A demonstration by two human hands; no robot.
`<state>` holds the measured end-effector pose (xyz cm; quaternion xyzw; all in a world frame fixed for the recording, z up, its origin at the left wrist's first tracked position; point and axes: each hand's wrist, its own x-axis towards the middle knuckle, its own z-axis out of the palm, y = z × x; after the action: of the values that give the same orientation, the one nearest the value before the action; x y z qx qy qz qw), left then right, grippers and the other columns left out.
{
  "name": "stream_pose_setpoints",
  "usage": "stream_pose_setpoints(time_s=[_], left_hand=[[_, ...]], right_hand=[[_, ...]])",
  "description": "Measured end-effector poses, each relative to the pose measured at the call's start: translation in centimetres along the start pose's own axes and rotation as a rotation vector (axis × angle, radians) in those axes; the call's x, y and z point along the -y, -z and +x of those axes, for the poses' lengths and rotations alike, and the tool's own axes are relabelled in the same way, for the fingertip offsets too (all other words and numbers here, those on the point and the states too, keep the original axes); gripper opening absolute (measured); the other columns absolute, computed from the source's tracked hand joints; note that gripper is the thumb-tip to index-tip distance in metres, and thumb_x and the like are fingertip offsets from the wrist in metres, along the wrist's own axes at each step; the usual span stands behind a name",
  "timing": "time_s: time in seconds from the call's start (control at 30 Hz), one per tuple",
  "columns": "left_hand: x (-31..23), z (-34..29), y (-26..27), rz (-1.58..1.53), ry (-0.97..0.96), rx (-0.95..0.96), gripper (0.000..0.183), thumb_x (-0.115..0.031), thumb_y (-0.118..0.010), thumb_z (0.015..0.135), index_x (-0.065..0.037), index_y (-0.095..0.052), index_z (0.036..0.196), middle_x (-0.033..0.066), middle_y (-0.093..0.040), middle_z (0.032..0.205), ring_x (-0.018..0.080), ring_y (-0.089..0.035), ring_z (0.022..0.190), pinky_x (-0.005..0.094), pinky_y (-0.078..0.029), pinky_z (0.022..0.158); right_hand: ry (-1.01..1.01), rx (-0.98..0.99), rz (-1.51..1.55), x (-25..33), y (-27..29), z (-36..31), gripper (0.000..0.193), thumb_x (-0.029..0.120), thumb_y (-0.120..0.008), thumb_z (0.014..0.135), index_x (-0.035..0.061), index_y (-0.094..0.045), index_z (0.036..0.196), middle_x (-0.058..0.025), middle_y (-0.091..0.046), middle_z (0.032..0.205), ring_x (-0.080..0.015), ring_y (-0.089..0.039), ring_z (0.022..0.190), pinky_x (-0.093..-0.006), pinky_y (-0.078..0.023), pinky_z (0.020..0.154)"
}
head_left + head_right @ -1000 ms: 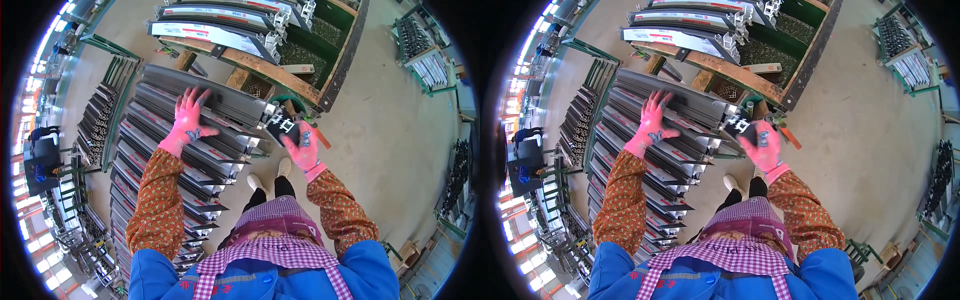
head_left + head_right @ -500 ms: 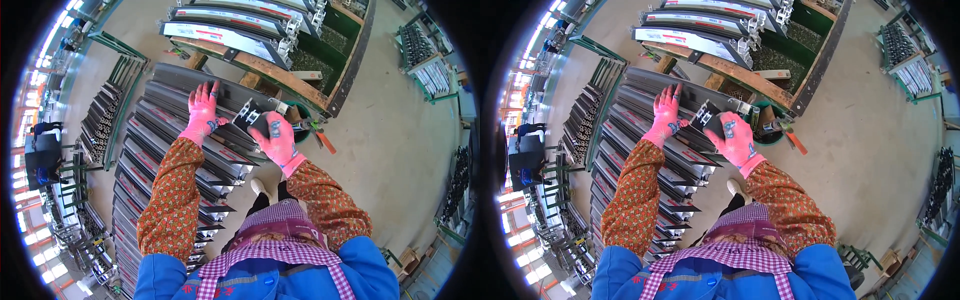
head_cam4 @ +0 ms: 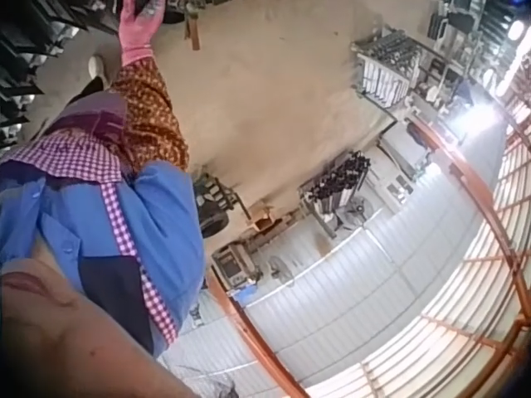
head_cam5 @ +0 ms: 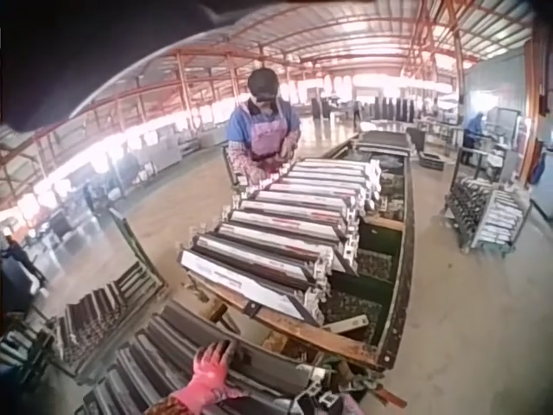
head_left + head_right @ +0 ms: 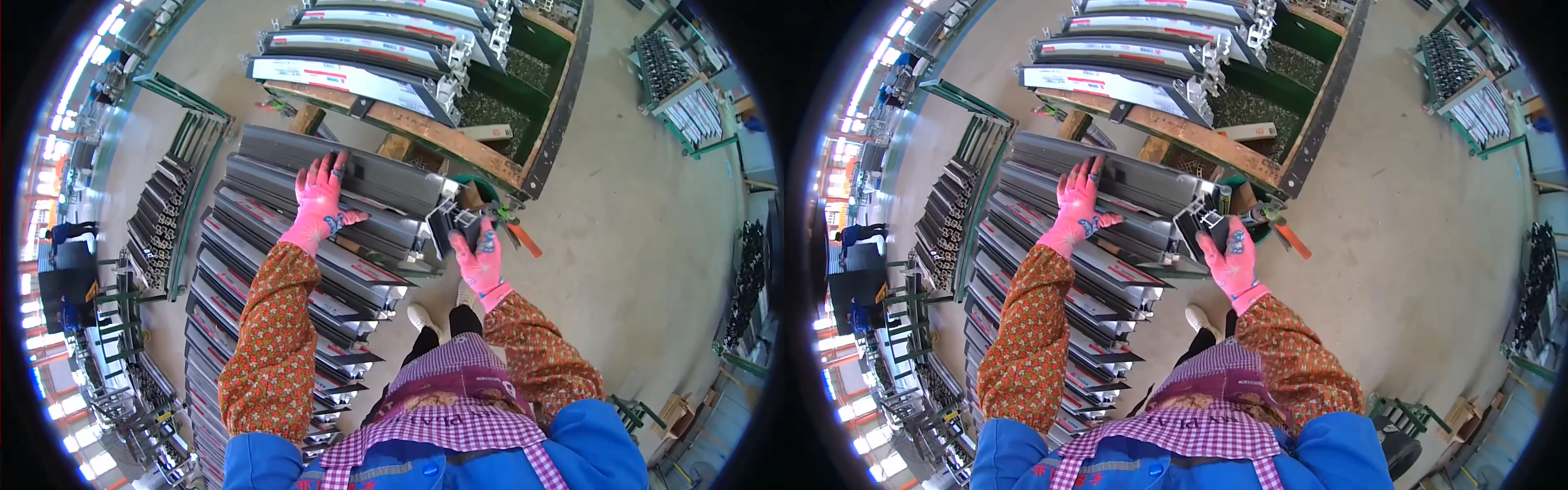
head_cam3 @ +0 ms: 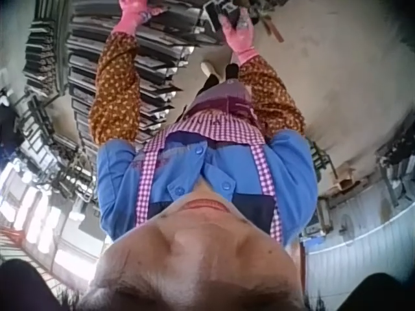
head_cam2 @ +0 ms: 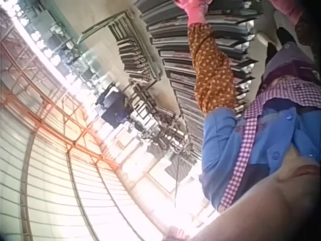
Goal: The person assembles plastic end caps and brackets onto metal extrusions by hand, taking the components from bins and attaching them to the metal pieces.
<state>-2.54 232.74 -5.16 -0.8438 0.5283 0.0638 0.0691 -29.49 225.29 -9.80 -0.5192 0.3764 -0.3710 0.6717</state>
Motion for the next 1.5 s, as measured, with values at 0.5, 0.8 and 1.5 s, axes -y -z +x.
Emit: stream_pose_setpoints(time_s=[0.5, 0.8, 1.5], left_hand=[[1.1, -0.8, -1.0, -0.077, 0.026, -0.161, 0.116, -0.062, -0.071, 0.054, -0.023, -0.010, 0.144, 0.0111, -0.023, 0.145, 0.0324, -0.018, 0.134, 0.0514, -0.012, 0.107], [5.2, -9.2, -2.0, -0.128, 0.079, -0.104, 0.113, -0.051, -0.080, 0.043, -0.021, -0.028, 0.139, 0.0159, -0.026, 0.142, 0.0388, -0.012, 0.134, 0.0536, -0.017, 0.106], [5.2, -7.0, -2.4, -0.228, 0.108, -0.094, 0.117, -0.050, -0.081, 0.046, -0.012, -0.023, 0.140, 0.0193, -0.020, 0.144, 0.0366, -0.015, 0.134, 0.0558, -0.022, 0.104]], right_hand=[[0.526, 0.315, -0.786, -3.8, 3.7, -2.3, 0.041, 0.028, -0.073, 0.067, 0.0030, -0.054, 0.093, -0.0137, -0.057, 0.081, -0.0353, -0.056, 0.074, -0.0405, -0.046, 0.064], [0.429, 0.228, -0.315, 2.7, -3.0, -5.4, 0.046, 0.022, -0.074, 0.066, 0.0029, -0.051, 0.101, -0.0120, -0.056, 0.090, -0.0273, -0.056, 0.083, -0.0363, -0.045, 0.074], [0.772, 0.547, -0.822, -1.2, -2.4, -6.5, 0.045, 0.025, -0.074, 0.061, 0.0054, -0.053, 0.096, -0.0117, -0.054, 0.087, -0.0328, -0.054, 0.079, -0.0424, -0.044, 0.068]])
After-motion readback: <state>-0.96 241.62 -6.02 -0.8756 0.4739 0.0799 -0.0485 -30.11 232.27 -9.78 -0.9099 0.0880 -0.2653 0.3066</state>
